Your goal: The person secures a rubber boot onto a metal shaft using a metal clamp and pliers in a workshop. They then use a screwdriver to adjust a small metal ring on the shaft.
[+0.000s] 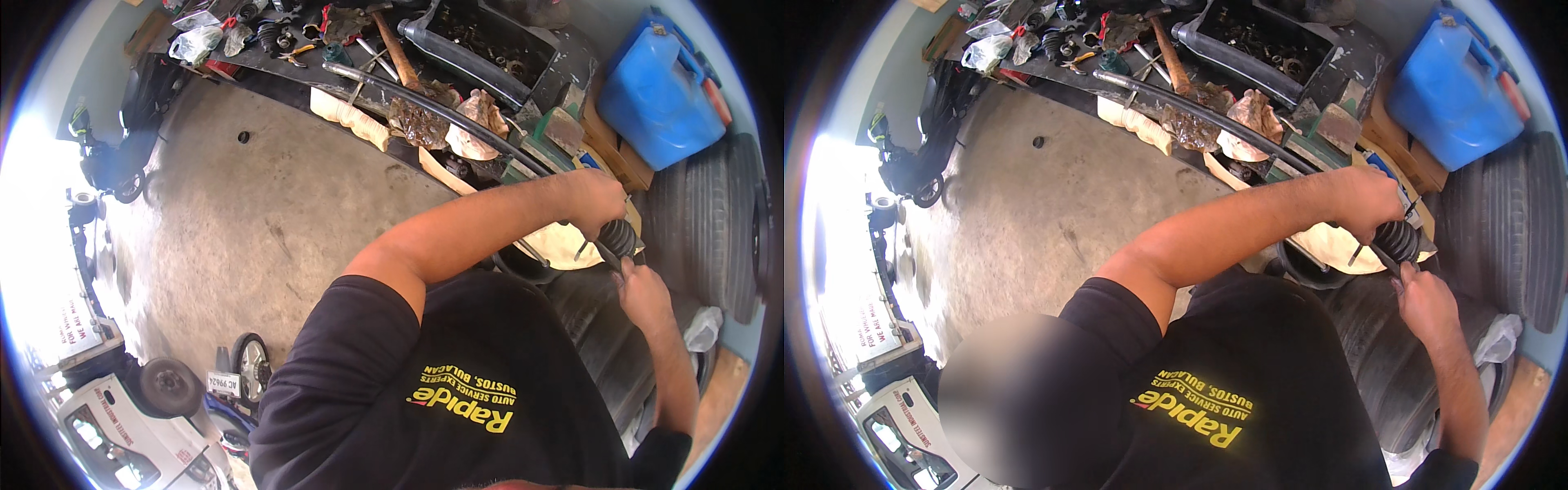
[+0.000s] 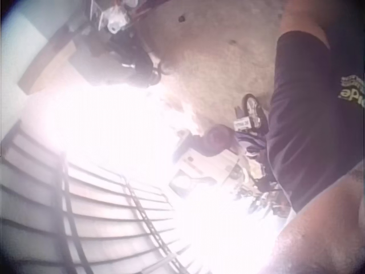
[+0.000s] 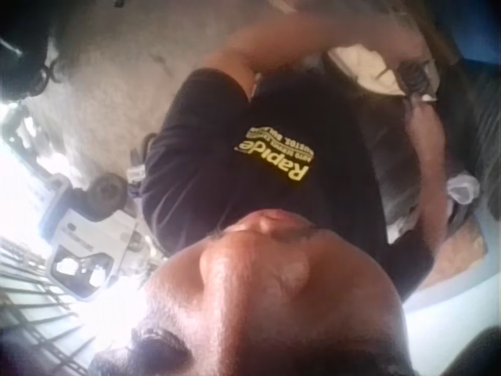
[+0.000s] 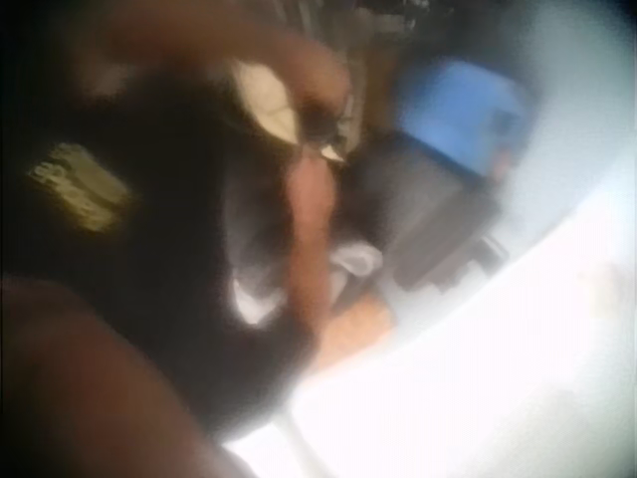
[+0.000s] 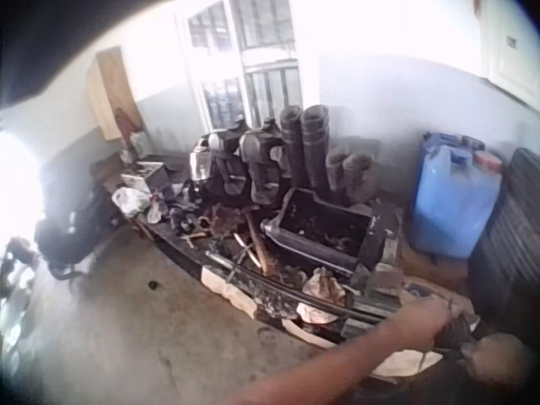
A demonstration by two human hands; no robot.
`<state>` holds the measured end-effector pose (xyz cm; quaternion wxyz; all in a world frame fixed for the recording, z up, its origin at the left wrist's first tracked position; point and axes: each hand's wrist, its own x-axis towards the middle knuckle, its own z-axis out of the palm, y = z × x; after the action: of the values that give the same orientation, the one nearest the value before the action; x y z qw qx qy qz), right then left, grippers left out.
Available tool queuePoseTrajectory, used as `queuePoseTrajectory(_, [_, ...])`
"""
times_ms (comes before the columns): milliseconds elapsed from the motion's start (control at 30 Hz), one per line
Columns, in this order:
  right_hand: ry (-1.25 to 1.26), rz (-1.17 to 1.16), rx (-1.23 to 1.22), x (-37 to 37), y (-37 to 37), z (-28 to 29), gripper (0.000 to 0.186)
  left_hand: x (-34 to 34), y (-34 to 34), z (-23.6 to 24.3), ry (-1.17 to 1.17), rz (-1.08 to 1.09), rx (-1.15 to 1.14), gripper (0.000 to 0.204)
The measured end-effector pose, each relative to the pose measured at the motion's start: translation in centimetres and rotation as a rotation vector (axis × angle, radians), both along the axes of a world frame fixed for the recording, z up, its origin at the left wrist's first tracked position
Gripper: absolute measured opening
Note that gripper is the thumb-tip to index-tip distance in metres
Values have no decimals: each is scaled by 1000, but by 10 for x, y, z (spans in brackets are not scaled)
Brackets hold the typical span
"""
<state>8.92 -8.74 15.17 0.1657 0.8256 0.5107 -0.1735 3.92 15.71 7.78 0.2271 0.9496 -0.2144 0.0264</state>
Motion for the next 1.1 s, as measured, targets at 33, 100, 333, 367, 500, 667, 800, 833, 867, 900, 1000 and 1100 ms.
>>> queuePoseTrajectory(33, [-3, 2, 0, 0, 0, 1, 24, 0, 0, -1, 6, 6, -12, 41])
queuePoseTrajectory(100, [-10, 11, -1, 1, 0, 2, 24, -1, -1, -1, 4, 12, -22, 42])
queuePoseTrajectory(333, [-7, 25, -21, -2, 9, 11, 23, -6, 0, 5, 13, 34, -18, 40])
queuePoseTrajectory(367, [-16, 26, -18, -3, 9, 11, 23, -7, 0, 5, 14, 34, -17, 40])
queuePoseTrajectory(500, [-12, 12, 48, -6, 7, 12, 23, -2, -1, 2, 74, 52, -64, 41])
queuePoseTrajectory(667, [48, -47, -30, -2, 2, 8, 26, 1, 8, -5, 88, 60, -192, 39])
queuePoseTrajectory(800, [32, -65, -88, -1, 6, 12, 24, -22, 33, -6, -55, 132, -322, 40])
queuePoseTrajectory(833, [32, -72, -99, -1, 8, 13, 25, -27, 38, -7, -102, 172, -331, 41])
queuePoseTrajectory(867, [46, -80, -108, 0, 10, 14, 25, -32, 41, -9, -134, 179, -340, 41])
queuePoseTrajectory(900, [50, -83, -125, 1, 13, 16, 25, -35, 44, -10, -167, 189, -349, 42])
queuePoseTrajectory(1000, [74, -108, -172, 5, 19, 21, 27, -44, 46, -15, -177, 230, -367, 45])
queuePoseTrajectory(1100, [96, -100, -193, 10, 24, 26, 27, -50, 46, -19, -135, 266, -370, 45])
